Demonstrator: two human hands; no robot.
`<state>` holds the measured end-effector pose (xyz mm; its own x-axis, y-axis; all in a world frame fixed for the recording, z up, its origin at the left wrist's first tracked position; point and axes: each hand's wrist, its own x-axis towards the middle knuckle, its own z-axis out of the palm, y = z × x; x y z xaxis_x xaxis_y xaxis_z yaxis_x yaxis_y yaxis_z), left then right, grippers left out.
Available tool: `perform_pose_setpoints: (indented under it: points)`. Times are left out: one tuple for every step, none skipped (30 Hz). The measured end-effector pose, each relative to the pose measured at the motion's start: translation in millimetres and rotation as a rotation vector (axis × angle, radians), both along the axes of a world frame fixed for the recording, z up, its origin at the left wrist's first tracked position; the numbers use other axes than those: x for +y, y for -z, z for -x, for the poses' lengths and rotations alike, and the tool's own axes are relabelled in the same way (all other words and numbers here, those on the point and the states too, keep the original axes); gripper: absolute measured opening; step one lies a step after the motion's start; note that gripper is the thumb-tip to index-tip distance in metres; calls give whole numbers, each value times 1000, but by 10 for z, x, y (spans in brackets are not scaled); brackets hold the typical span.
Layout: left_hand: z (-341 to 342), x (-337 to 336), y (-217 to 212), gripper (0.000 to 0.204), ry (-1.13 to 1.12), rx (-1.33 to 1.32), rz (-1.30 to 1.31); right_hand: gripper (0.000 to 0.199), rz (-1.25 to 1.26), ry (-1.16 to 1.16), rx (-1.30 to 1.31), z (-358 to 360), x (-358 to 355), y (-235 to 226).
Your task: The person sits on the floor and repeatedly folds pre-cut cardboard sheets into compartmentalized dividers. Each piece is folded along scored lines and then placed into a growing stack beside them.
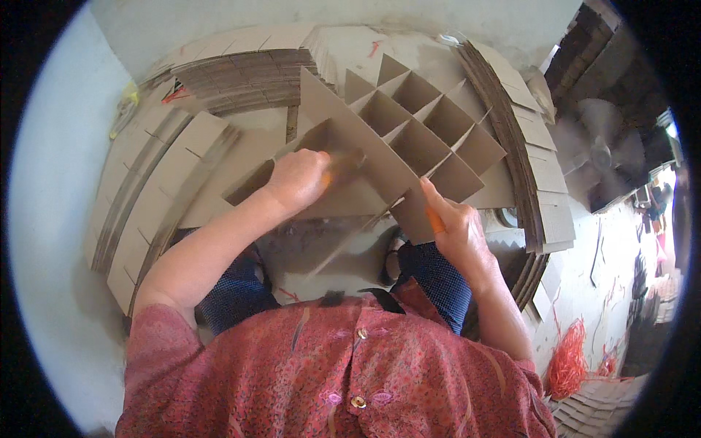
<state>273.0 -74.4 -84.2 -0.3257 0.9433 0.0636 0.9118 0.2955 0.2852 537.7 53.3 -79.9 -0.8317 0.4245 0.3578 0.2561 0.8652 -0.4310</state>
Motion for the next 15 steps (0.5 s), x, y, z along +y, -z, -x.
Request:
perform_pose_setpoints:
  points:
    - [14, -7, -12, 27, -21, 4, -9, 53, -15, -10, 19, -9, -17, -37]
    - [5, -17, -28, 28, -6, -40, -17, 54, -29, -22, 39, -13, -31, -60]
    - [-16, -30, -97, 30, 5, -78, -28, 53, -18, -14, 10, -3, -28, -54]
    - [-22, -38, -145, 31, 16, -115, -37, 51, -6, -7, -19, 5, -21, -28]
    - [38, -27, -166, 32, 14, -67, -195, 50, 7, 1, -49, 9, -17, -18]
    - [138, -24, -196, 34, 8, -17, -350, 50, 20, 5, -44, 15, -28, -17]
    - [212, -8, -232, 35, 5, 34, -504, 50, 33, 10, -39, 17, -36, -16]
    - [263, 9, -270, 35, -75, 46, -525, 50, 47, 16, -35, 17, -43, -12]
    - [333, 35, -275, 35, -84, 67, -402, 51, 39, 15, -29, 23, -51, 18]
    - [418, 75, -287, 34, -89, 88, -282, 51, 25, 17, -22, 19, -60, 37]
    - [508, 114, -281, 34, -94, 108, -163, 51, 12, 20, -15, 16, -67, 46]
    - [638, 147, -114, 32, -79, 58, -122, 51, 5, 18, -36, 10, -79, 23]
    - [693, 187, -74, 30, -88, 56, -134, 51, 2, 24, -57, 1, -76, -3]
    - [746, 220, -35, 28, -96, 54, -145, 52, -1, 29, -78, -6, -74, -37]
    - [783, 223, -13, 27, -108, 52, -153, 51, 16, 21, -79, -10, -83, -86]
